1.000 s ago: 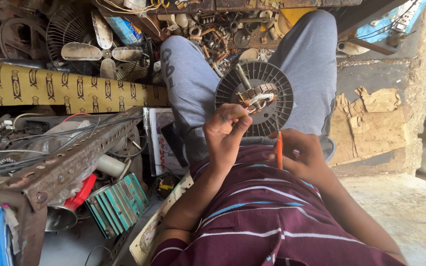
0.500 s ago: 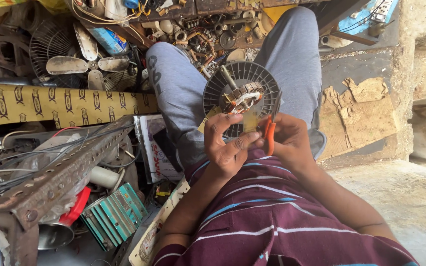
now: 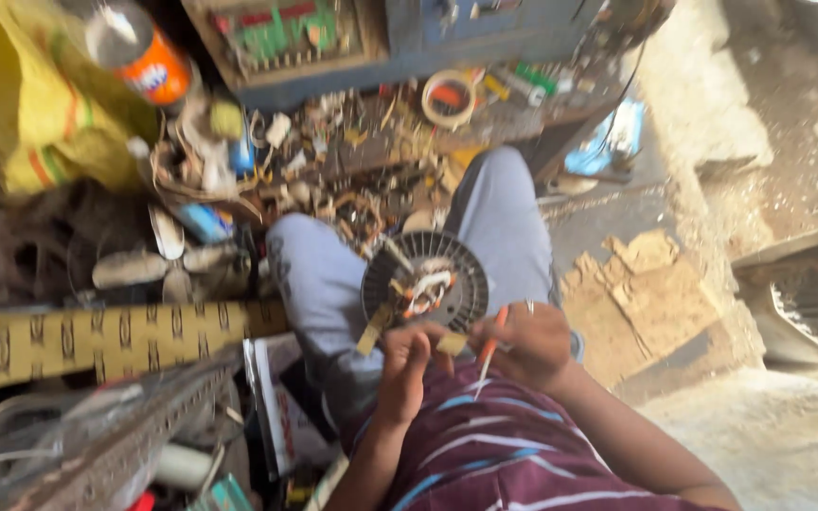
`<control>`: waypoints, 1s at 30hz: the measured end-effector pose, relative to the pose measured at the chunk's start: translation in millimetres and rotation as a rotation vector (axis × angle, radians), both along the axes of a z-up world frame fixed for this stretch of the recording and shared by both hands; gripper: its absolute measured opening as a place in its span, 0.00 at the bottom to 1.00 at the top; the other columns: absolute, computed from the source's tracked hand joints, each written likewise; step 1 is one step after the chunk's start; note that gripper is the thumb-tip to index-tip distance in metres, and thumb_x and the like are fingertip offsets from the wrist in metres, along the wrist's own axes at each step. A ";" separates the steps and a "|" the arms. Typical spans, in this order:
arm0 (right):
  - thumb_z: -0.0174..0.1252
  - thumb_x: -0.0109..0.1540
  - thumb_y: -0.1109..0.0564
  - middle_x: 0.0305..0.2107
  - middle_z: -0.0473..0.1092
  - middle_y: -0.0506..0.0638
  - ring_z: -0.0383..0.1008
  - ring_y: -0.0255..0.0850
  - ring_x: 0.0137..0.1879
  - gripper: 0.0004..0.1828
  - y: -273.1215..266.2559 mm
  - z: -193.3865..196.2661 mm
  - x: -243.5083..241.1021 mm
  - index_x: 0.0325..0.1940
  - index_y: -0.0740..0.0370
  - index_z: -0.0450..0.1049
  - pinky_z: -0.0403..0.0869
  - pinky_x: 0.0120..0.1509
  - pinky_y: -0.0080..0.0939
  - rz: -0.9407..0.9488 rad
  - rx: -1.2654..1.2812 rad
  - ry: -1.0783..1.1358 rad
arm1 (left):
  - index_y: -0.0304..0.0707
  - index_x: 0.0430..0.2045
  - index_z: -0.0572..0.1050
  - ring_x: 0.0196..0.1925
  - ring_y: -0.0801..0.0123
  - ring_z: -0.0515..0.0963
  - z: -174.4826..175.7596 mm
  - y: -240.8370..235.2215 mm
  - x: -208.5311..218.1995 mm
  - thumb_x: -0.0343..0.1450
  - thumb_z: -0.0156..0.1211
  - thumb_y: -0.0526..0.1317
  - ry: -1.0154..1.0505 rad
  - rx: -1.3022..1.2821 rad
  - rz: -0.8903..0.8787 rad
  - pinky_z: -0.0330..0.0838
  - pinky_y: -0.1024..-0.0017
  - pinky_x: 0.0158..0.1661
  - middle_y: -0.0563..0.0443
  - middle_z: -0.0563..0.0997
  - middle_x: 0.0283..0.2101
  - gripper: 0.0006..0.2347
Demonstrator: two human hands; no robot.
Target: The person cuts strips from a cardboard sheet using scissors and then wraps the strips around a fan motor stator. The person repeatedly cuts and wraps the cardboard around the stator.
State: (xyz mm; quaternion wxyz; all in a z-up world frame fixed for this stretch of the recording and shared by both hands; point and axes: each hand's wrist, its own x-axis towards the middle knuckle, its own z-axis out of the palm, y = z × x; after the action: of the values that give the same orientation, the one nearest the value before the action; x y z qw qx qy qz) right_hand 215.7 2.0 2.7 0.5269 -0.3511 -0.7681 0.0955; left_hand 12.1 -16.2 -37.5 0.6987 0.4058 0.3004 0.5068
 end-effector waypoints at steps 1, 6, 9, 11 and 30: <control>0.74 0.52 0.64 0.25 0.75 0.45 0.67 0.36 0.23 0.14 4.7 6.8 2.6 0.39 0.58 0.79 0.62 0.26 0.36 0.006 0.158 -0.076 | 0.27 0.37 0.80 0.29 0.73 0.79 -0.9 0.0 -1.1 0.76 0.51 0.56 -0.023 -0.067 -0.154 0.72 0.75 0.34 0.48 0.83 0.33 0.24; 0.71 0.56 0.59 0.33 0.79 0.48 0.68 0.32 0.25 0.12 13.0 42.5 9.3 0.42 0.59 0.79 0.65 0.28 0.33 0.188 0.256 -0.162 | 0.27 0.35 0.77 0.36 0.71 0.81 5.7 1.4 -0.8 0.75 0.57 0.54 -0.197 -0.182 -0.264 0.73 0.74 0.41 0.46 0.82 0.33 0.21; 0.70 0.56 0.56 0.35 0.79 0.47 0.68 0.32 0.26 0.13 9.9 55.6 9.5 0.44 0.59 0.80 0.66 0.30 0.34 0.204 0.242 -0.214 | 0.28 0.35 0.77 0.35 0.70 0.83 8.2 6.8 1.3 0.74 0.58 0.52 -0.188 -0.204 -0.251 0.75 0.74 0.39 0.46 0.83 0.32 0.20; 0.70 0.56 0.56 0.37 0.79 0.47 0.69 0.32 0.28 0.14 7.0 58.8 9.5 0.46 0.59 0.80 0.68 0.32 0.34 0.218 0.222 -0.230 | 0.27 0.35 0.78 0.34 0.71 0.83 8.3 6.9 0.9 0.74 0.59 0.49 -0.143 -0.164 -0.262 0.75 0.75 0.38 0.46 0.83 0.31 0.17; 0.70 0.57 0.63 0.32 0.79 0.50 0.84 0.37 0.38 0.17 -15.2 -24.2 -2.4 0.49 0.70 0.77 0.82 0.44 0.37 0.313 -0.854 0.564 | 0.31 0.37 0.76 0.30 0.77 0.80 21.4 0.2 15.0 0.75 0.56 0.39 0.309 0.133 0.175 0.76 0.77 0.31 0.51 0.82 0.32 0.08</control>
State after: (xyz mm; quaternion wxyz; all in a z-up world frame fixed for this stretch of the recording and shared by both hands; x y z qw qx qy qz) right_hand 213.3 -13.3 -21.5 0.5027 -0.3762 -0.5326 0.5676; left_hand 27.2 -16.0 -16.1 0.5693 0.4964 0.4043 0.5158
